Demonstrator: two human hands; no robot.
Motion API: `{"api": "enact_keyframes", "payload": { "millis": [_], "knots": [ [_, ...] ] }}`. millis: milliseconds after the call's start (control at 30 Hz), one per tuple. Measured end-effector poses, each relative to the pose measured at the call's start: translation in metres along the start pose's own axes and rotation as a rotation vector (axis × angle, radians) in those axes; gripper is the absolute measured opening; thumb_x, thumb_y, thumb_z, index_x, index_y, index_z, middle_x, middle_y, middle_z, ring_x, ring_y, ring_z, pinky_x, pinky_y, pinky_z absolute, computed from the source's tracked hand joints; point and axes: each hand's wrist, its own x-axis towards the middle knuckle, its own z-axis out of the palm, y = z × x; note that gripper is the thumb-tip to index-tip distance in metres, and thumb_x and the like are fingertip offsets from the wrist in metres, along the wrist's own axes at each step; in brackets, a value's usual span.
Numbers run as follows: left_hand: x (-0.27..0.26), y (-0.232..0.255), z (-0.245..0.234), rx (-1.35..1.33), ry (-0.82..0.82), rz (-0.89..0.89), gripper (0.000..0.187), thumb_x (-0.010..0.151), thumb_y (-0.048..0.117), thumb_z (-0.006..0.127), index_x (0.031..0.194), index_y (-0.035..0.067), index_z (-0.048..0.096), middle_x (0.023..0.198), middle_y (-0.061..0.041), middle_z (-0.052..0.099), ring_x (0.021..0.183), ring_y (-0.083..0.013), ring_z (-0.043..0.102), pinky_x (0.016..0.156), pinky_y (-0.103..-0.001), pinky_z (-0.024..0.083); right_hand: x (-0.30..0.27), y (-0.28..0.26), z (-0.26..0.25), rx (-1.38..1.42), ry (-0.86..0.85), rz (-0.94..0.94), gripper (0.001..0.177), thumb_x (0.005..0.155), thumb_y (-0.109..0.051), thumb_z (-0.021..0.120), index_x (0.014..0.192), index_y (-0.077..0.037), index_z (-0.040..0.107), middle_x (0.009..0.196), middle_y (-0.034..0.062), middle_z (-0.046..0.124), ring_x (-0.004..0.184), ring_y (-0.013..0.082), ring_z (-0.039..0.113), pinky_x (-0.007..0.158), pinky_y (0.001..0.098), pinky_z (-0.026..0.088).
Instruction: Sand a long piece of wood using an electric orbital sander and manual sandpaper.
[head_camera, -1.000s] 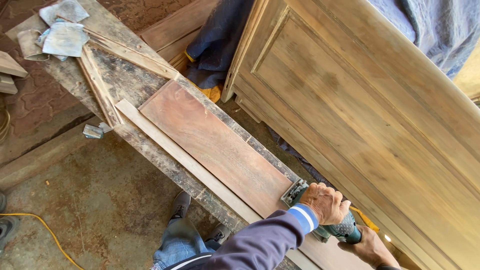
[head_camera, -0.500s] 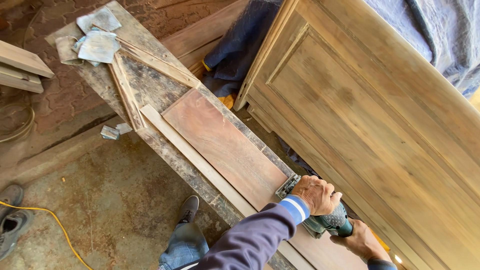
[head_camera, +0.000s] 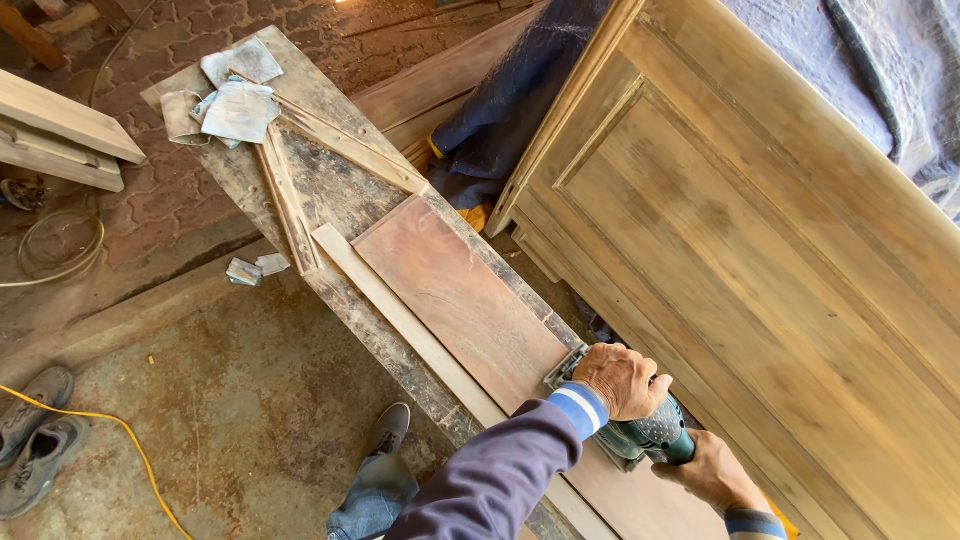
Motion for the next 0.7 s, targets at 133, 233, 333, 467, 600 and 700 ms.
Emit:
{"api": "enact_keyframes", "payload": {
  "millis": [133, 233, 333, 467, 600, 700],
  "knots": [
    [0.002, -0.011, -0.014, 0.008, 0.019, 0.001, 0.046, 0.098, 0.045, 0.054, 0.079, 0.008, 0.077, 0.079, -0.020, 0.074, 0.081, -0.0346, 0.075, 0.079, -0.045, 0.059, 0.002, -0.023, 0.001, 0.007, -0.018, 0.003, 0.032, 0.064, -0.022, 0.092, 0.083, -0.001, 0.077, 0.061, 0.0089, 0.069, 0.052, 0.0189, 0.064, 0.053, 0.0352, 0.056],
    [0.005, -0.022, -0.022, 0.007, 0.028, 0.003, 0.047, 0.098, 0.044, 0.054, 0.079, 0.009, 0.077, 0.078, -0.020, 0.074, 0.080, -0.0336, 0.075, 0.079, -0.043, 0.059, 0.005, -0.039, 0.002, 0.006, -0.030, 0.004, 0.030, 0.064, -0.021, 0.090, 0.083, -0.001, 0.077, 0.060, 0.0088, 0.067, 0.052, 0.0187, 0.062, 0.052, 0.0349, 0.054],
    [0.008, -0.035, -0.030, 0.008, 0.040, -0.005, 0.047, 0.098, 0.044, 0.054, 0.079, 0.009, 0.077, 0.079, -0.019, 0.075, 0.082, -0.0329, 0.075, 0.080, -0.043, 0.059, 0.012, -0.054, 0.004, 0.005, -0.035, -0.025, 0.029, 0.065, -0.021, 0.089, 0.083, -0.001, 0.077, 0.059, 0.0082, 0.066, 0.051, 0.0182, 0.061, 0.052, 0.0346, 0.054],
    [0.013, -0.051, -0.045, 0.028, 0.047, -0.023, 0.046, 0.096, 0.047, 0.055, 0.081, 0.010, 0.078, 0.082, -0.019, 0.076, 0.085, -0.0342, 0.075, 0.082, -0.045, 0.057, 0.022, -0.074, 0.007, 0.012, -0.041, -0.058, 0.030, 0.065, -0.020, 0.089, 0.082, 0.000, 0.076, 0.059, 0.0077, 0.066, 0.050, 0.0181, 0.061, 0.051, 0.0345, 0.054],
    [0.015, -0.066, -0.063, 0.041, 0.026, -0.050, 0.046, 0.097, 0.047, 0.054, 0.083, 0.010, 0.078, 0.084, -0.019, 0.076, 0.087, -0.0332, 0.075, 0.085, -0.045, 0.057, 0.025, -0.099, 0.008, 0.009, -0.046, -0.074, 0.030, 0.065, -0.020, 0.088, 0.082, 0.000, 0.075, 0.059, 0.0077, 0.065, 0.050, 0.0180, 0.061, 0.051, 0.0344, 0.054],
    [0.016, -0.077, -0.078, 0.045, 0.015, -0.053, 0.047, 0.098, 0.047, 0.053, 0.083, 0.010, 0.078, 0.085, -0.018, 0.076, 0.088, -0.0330, 0.075, 0.085, -0.045, 0.058, 0.025, -0.119, 0.009, -0.002, -0.043, -0.087, 0.029, 0.065, -0.020, 0.088, 0.082, 0.000, 0.075, 0.058, 0.0076, 0.066, 0.050, 0.0178, 0.061, 0.051, 0.0343, 0.054]
  ]
}}
